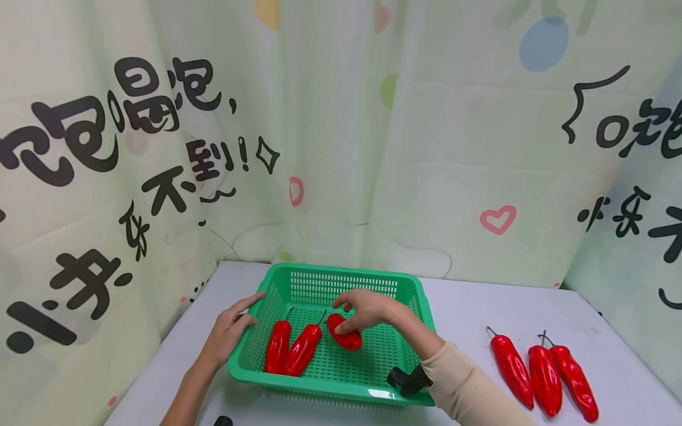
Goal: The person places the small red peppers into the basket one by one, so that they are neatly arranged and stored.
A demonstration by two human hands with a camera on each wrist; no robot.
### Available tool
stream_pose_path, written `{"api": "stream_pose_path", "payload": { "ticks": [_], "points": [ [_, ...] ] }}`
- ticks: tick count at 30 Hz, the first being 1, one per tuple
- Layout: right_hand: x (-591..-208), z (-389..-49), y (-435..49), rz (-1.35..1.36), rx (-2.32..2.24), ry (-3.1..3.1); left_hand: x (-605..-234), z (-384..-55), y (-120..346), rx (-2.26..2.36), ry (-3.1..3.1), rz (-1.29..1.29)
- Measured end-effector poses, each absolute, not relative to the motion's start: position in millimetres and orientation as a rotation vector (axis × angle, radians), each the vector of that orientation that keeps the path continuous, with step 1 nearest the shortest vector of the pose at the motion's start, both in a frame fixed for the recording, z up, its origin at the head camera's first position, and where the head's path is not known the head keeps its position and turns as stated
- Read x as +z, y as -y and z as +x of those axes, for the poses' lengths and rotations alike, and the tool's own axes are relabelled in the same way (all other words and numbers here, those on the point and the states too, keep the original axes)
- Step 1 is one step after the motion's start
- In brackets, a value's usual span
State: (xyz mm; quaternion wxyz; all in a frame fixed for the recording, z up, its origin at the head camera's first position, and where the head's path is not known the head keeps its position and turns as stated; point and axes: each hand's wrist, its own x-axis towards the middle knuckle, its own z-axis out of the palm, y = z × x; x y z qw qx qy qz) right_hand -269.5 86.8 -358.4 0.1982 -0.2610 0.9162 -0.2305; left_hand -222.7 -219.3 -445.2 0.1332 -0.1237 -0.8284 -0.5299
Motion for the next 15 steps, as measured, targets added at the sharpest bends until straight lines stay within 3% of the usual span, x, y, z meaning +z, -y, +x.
{"api": "stream_pose_path", "payload": {
  "ticks": [15],
  "points": [
    [-360.9,-265.1,-76.4,-0.612,-0.844,-2.389,-445.1,-222.2,219.2,-1.531,2.405,-0.360]
  ]
}}
